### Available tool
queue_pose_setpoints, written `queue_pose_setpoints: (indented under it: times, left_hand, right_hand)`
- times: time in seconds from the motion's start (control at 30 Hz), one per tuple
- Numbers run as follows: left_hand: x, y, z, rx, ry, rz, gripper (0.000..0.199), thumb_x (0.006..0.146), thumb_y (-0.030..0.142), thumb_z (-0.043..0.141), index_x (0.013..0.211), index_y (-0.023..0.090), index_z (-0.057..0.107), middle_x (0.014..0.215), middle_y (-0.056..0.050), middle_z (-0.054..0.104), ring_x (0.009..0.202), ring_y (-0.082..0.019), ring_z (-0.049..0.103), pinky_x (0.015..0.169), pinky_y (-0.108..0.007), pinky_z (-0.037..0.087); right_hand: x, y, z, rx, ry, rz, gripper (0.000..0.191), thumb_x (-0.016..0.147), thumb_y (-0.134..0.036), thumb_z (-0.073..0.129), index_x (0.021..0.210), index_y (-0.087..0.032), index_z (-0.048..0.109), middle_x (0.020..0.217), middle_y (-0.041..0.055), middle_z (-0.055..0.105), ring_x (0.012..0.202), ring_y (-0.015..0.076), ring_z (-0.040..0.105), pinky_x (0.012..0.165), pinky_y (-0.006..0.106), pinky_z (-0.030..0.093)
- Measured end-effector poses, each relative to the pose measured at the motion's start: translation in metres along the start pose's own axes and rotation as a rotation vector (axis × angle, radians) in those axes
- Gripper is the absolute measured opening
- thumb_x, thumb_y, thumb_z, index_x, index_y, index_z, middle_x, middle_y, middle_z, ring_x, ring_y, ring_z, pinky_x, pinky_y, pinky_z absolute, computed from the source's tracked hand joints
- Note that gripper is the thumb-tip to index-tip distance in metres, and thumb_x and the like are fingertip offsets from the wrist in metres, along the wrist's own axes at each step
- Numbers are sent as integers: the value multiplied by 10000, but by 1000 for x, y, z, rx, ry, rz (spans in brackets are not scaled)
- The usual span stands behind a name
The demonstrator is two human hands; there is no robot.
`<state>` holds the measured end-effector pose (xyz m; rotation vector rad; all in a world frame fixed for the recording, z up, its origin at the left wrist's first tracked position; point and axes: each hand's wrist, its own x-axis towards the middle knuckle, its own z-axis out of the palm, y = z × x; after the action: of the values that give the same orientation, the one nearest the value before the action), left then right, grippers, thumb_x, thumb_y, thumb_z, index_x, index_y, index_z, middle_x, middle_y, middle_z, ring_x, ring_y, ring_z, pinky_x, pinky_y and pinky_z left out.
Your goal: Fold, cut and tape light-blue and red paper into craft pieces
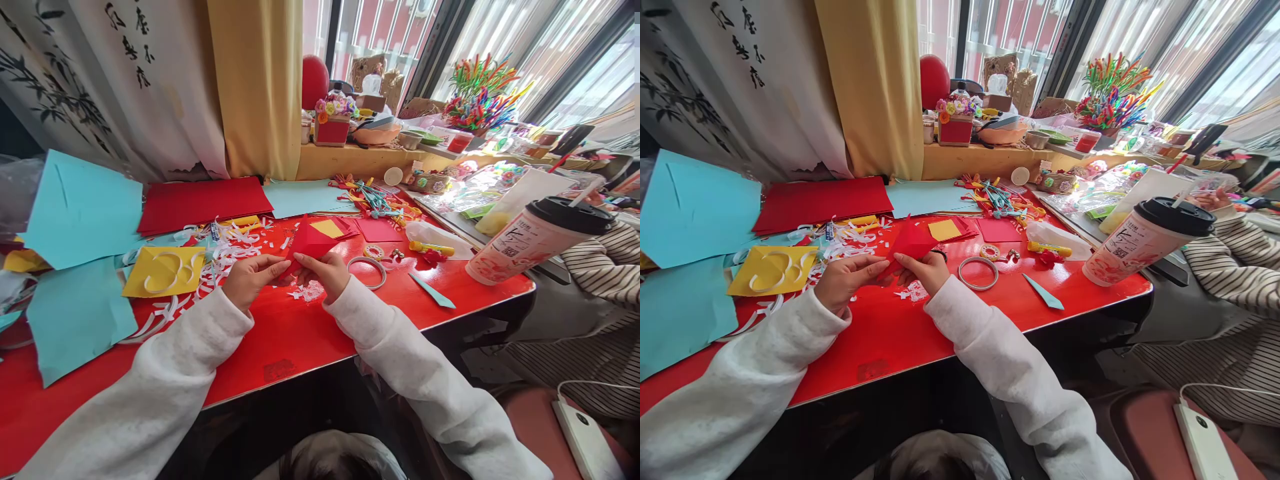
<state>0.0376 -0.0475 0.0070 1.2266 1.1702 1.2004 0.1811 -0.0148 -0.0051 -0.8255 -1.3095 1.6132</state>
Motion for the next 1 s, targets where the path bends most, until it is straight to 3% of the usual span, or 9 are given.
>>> queue_pose_setpoints:
  times: [0.37, 0.57, 0.83, 0.9, 1.0]
  left_hand:
    - [-1, -6, 1, 66, 20, 59, 248, 580, 338, 641, 680, 125, 566, 584, -3, 607, 542, -118, 577, 572, -246, 483]
    - [-1, -4, 2, 53, -50, 17, 250, 648, 374, 573, 686, 127, 578, 581, -11, 608, 555, -120, 578, 610, -264, 486]
    - [-2, -3, 1, 36, -32, 28, 214, 618, 330, 610, 614, 125, 546, 529, 6, 573, 498, -97, 536, 541, -238, 456]
    - [0, -4, -1, 66, -31, 55, 214, 626, 329, 601, 596, 128, 532, 512, 16, 550, 476, -84, 508, 516, -224, 434]
    - [2, -6, -5, 171, -64, 70, 214, 639, 338, 582, 608, 134, 528, 521, 18, 542, 475, -78, 490, 514, -219, 417]
  right_hand:
    - [0, 2, 2, -43, -16, -11, 305, 600, -388, 603, 556, -90, 555, 462, 10, 558, 363, 82, 503, 375, 205, 408]
    - [0, 0, -1, -51, 86, -73, 302, 599, -397, 599, 566, -101, 549, 463, 4, 546, 370, 78, 497, 381, 203, 409]
    - [2, 4, -1, -78, 35, -56, 318, 626, -415, 572, 649, -99, 545, 529, 19, 547, 424, 92, 517, 422, 228, 437]
    - [5, 0, -9, -103, 129, -156, 321, 631, -397, 575, 777, -113, 544, 663, 40, 577, 541, 110, 557, 504, 247, 466]
    - [4, -18, -27, -240, 452, -470, 436, 644, -353, 576, 1018, -162, 458, 927, 73, 550, 812, 139, 551, 679, 276, 461]
